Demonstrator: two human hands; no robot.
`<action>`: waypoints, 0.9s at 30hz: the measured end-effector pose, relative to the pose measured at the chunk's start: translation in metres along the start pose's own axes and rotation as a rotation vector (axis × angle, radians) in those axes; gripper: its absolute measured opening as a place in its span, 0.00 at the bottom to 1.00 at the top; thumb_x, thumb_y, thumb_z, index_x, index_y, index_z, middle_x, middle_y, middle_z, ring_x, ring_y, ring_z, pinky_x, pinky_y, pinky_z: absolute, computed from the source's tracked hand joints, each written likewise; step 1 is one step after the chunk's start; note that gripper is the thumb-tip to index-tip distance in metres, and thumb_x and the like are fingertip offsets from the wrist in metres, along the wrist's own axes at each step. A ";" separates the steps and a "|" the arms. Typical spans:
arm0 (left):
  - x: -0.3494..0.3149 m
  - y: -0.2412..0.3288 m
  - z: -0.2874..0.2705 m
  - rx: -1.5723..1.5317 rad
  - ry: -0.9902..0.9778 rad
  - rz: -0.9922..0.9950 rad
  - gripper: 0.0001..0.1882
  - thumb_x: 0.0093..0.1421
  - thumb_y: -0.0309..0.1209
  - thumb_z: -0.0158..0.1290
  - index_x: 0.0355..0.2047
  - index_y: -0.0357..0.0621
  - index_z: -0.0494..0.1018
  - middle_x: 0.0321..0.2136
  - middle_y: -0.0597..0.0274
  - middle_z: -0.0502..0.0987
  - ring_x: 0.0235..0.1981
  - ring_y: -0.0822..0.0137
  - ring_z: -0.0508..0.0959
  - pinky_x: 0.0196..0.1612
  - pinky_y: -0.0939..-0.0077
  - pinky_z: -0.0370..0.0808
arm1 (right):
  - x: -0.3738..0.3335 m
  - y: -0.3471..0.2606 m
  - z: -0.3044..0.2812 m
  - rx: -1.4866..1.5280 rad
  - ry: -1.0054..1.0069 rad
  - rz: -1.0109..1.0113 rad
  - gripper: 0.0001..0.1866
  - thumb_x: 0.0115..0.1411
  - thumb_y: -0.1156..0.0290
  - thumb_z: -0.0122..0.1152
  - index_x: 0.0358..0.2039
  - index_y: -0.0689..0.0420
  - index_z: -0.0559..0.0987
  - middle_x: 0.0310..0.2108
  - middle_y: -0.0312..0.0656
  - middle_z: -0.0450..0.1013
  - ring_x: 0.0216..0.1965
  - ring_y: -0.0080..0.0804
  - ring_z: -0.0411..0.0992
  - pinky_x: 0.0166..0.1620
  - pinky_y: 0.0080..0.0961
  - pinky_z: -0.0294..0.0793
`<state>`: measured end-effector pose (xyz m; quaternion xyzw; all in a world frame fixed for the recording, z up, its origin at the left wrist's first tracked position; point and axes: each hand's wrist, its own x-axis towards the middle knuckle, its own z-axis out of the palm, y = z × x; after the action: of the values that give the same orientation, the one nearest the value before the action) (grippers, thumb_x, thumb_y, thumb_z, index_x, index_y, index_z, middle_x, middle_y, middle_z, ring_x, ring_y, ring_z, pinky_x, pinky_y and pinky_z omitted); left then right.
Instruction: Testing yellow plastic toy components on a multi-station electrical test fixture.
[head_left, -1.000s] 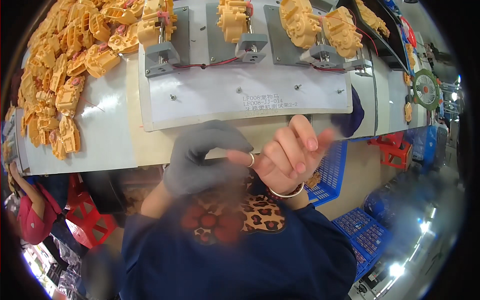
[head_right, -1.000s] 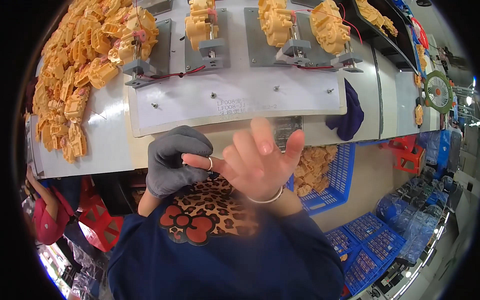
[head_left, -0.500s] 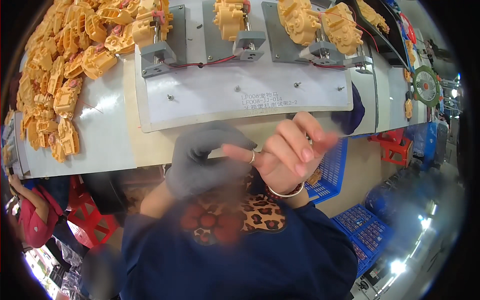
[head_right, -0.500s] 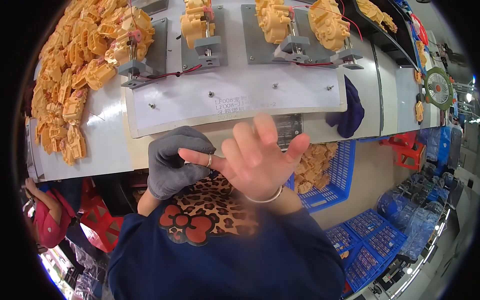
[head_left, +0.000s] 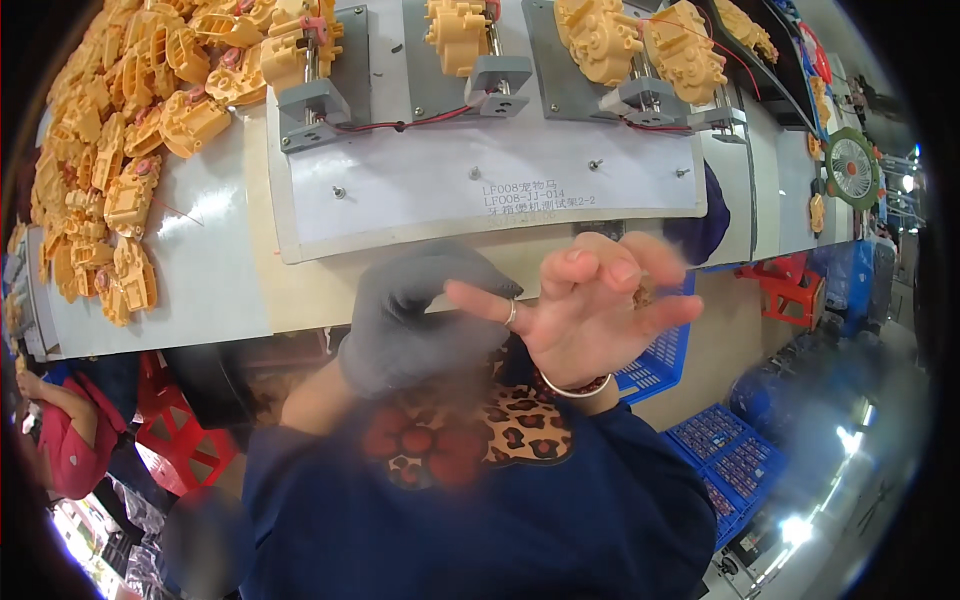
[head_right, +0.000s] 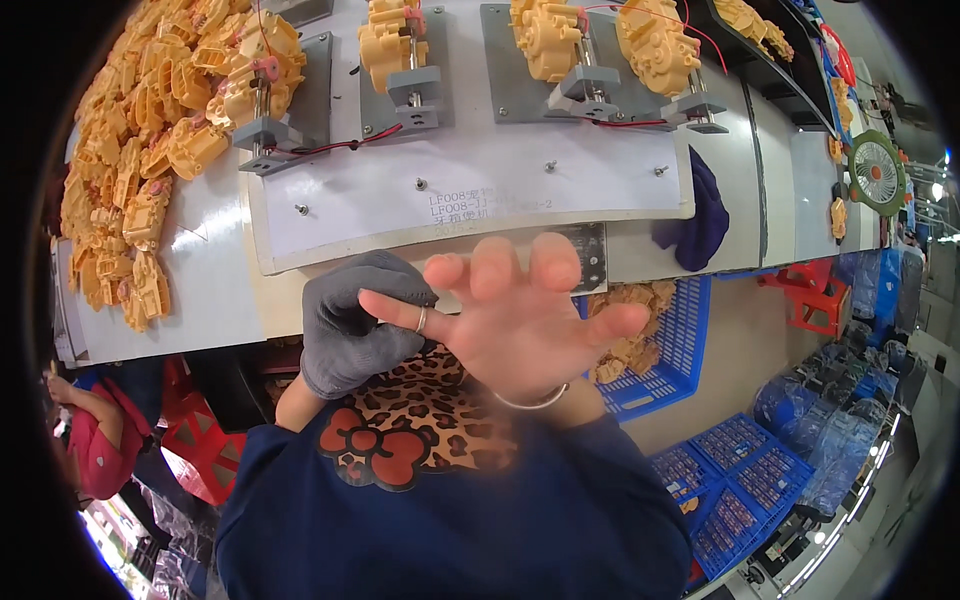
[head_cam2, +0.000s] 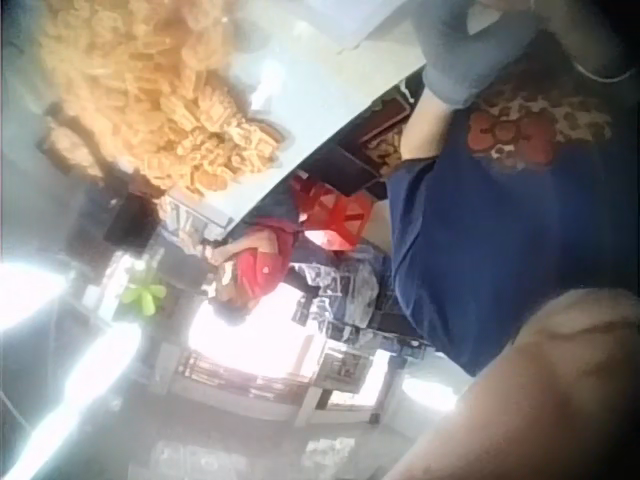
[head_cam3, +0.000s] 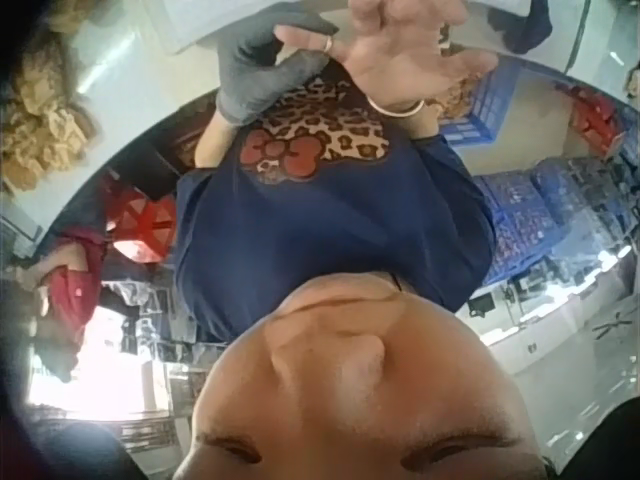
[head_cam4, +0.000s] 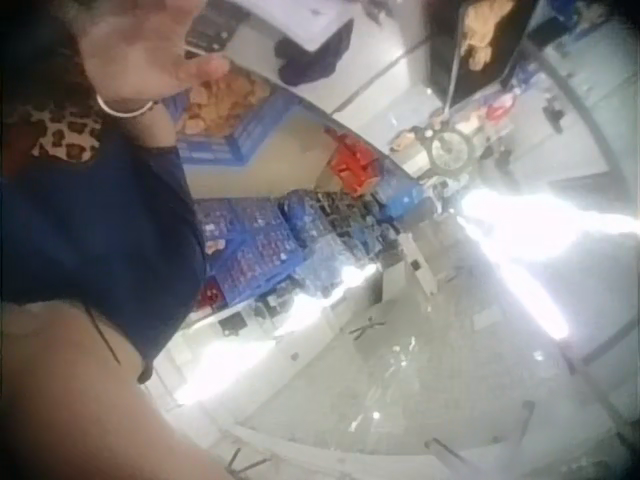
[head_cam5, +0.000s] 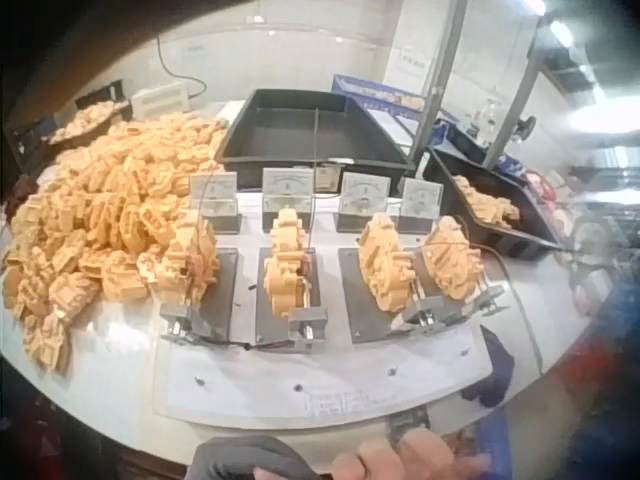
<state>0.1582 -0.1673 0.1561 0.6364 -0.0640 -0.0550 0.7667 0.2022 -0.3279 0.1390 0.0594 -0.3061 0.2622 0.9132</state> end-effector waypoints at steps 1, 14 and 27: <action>0.000 -0.001 0.001 -0.004 -0.003 0.003 0.12 0.46 0.19 0.60 0.33 0.39 0.76 0.32 0.61 0.77 0.34 0.69 0.76 0.38 0.75 0.72 | 0.001 0.000 -0.001 -0.008 -0.021 -0.003 0.28 0.59 0.41 0.49 0.55 0.41 0.66 0.60 0.41 0.57 0.67 0.47 0.42 0.60 0.74 0.24; -0.001 -0.002 0.011 0.015 -0.036 -0.113 0.10 0.44 0.20 0.59 0.31 0.40 0.76 0.31 0.60 0.77 0.34 0.65 0.76 0.37 0.72 0.72 | 0.006 -0.002 0.007 -0.056 0.056 0.065 0.19 0.60 0.47 0.51 0.51 0.35 0.69 0.57 0.33 0.60 0.65 0.33 0.48 0.54 0.80 0.18; -0.005 -0.010 0.014 -0.283 0.014 -0.261 0.12 0.43 0.17 0.60 0.30 0.39 0.76 0.33 0.65 0.76 0.35 0.71 0.74 0.39 0.75 0.71 | 0.005 0.007 0.001 -0.047 -0.025 -0.061 0.30 0.59 0.40 0.50 0.56 0.43 0.66 0.60 0.45 0.57 0.66 0.49 0.45 0.63 0.67 0.31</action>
<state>0.1508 -0.1819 0.1485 0.5254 0.0328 -0.1577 0.8355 0.2018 -0.3203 0.1421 0.0505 -0.3214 0.2264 0.9181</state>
